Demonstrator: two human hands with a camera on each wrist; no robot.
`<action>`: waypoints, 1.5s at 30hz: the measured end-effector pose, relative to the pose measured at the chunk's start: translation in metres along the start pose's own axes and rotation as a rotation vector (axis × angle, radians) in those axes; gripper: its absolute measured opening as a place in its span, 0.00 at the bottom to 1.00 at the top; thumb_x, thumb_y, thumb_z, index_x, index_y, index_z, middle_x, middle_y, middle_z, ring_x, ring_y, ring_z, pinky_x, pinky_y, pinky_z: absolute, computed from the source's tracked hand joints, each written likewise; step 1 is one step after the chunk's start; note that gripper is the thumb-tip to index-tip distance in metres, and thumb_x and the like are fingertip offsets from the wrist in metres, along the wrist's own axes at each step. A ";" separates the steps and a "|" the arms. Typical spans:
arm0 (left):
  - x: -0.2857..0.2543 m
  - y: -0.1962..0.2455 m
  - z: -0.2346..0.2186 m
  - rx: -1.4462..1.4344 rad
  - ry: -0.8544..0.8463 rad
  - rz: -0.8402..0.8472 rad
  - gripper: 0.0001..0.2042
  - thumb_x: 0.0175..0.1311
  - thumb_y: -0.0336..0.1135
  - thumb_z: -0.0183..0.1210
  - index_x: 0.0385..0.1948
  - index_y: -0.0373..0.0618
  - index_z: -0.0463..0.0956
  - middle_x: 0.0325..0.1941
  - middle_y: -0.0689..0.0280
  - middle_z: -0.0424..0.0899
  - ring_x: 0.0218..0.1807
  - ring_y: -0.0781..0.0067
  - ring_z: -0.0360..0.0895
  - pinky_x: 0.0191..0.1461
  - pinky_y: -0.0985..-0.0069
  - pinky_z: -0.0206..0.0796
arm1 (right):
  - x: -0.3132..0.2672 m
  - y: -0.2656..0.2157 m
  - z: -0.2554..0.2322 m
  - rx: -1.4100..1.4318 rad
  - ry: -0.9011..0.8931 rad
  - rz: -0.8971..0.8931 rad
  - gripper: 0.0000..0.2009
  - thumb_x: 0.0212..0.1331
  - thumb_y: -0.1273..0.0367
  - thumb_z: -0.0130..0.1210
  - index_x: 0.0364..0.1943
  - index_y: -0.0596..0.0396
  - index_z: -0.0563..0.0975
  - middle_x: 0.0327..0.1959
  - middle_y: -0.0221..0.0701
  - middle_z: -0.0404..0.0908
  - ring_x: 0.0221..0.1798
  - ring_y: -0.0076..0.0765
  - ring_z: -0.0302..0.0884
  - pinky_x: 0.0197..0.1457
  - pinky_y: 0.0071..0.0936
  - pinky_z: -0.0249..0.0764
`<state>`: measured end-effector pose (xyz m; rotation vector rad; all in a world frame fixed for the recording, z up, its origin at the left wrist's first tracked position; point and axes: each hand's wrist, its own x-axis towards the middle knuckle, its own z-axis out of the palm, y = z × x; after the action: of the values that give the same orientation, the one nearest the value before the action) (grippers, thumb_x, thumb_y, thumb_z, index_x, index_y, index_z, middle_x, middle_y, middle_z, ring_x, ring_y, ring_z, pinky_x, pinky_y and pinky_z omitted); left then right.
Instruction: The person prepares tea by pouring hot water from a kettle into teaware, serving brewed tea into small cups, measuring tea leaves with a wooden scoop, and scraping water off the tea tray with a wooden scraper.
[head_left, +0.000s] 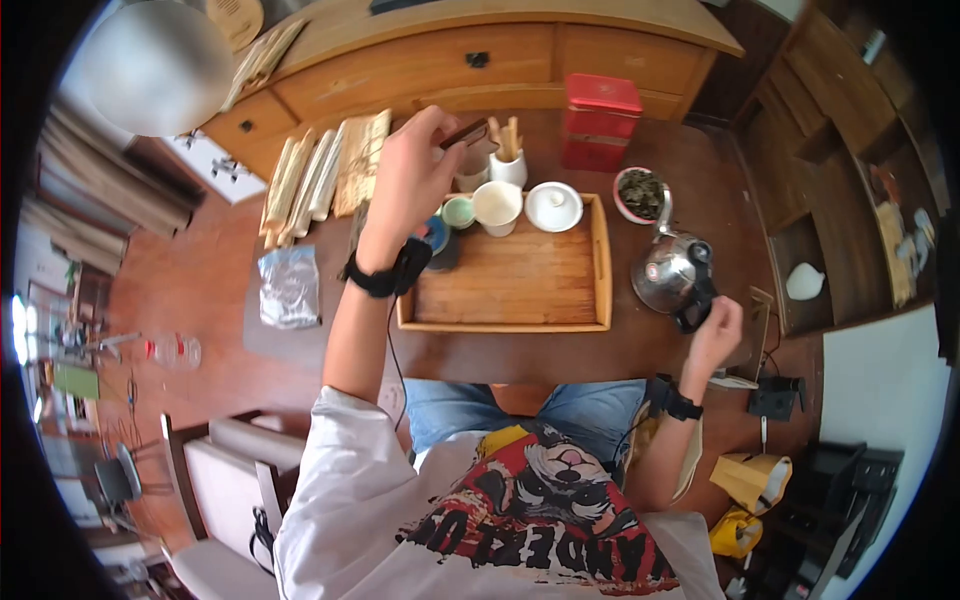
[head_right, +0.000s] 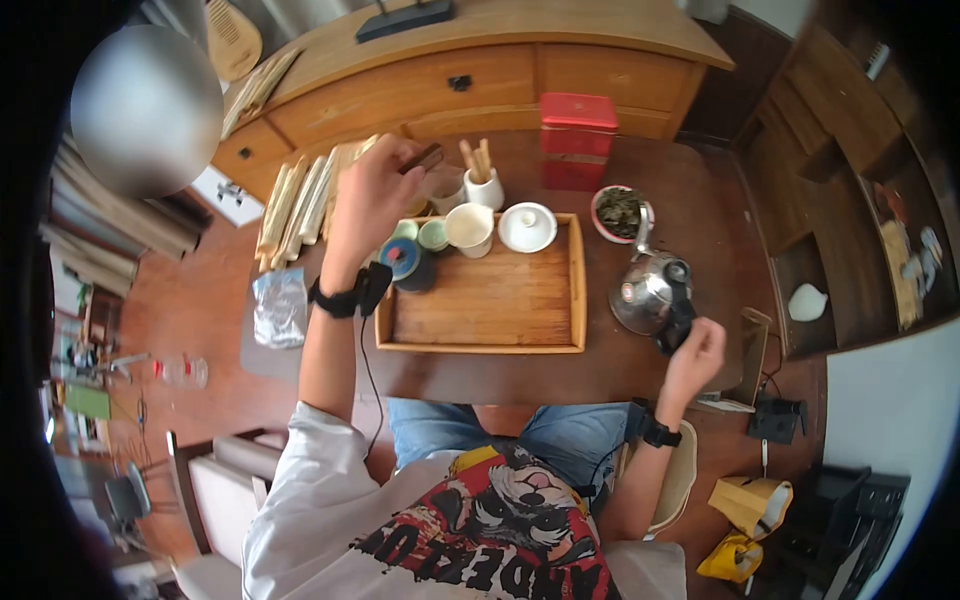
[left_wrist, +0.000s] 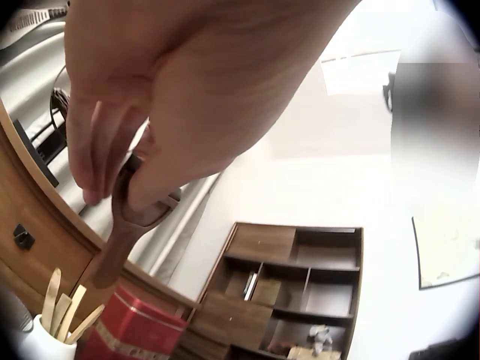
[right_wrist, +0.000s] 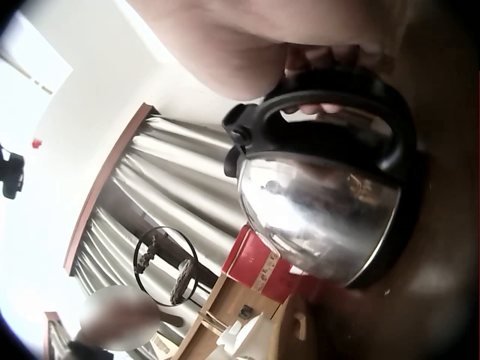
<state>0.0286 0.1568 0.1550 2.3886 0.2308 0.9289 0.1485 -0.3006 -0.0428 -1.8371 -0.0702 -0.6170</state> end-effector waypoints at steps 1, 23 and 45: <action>-0.019 0.019 -0.023 -0.104 -0.034 -0.141 0.09 0.70 0.26 0.68 0.47 0.38 0.80 0.44 0.56 0.91 0.50 0.56 0.92 0.52 0.63 0.82 | 0.003 -0.011 -0.007 -0.046 0.028 0.016 0.08 0.82 0.69 0.58 0.46 0.60 0.82 0.42 0.29 0.85 0.46 0.25 0.81 0.58 0.27 0.78; -0.267 -0.086 -0.051 0.046 0.179 -0.691 0.19 0.65 0.26 0.72 0.58 0.39 0.87 0.47 0.51 0.93 0.49 0.55 0.93 0.56 0.67 0.82 | -0.078 -0.170 0.082 0.064 -0.918 -0.209 0.03 0.74 0.77 0.62 0.40 0.63 0.81 0.36 0.32 0.85 0.36 0.24 0.80 0.43 0.24 0.77; -0.206 -0.125 -0.031 0.176 0.057 -0.296 0.10 0.68 0.27 0.70 0.48 0.36 0.89 0.52 0.56 0.92 0.49 0.48 0.90 0.54 0.61 0.85 | -0.074 -0.157 0.078 0.044 -0.930 -0.088 0.06 0.77 0.74 0.61 0.40 0.62 0.82 0.35 0.29 0.86 0.36 0.20 0.81 0.42 0.21 0.76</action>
<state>-0.1401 0.2023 -0.0135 2.3993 0.6935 0.8666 0.0600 -0.1552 0.0433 -1.9417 -0.7717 0.2246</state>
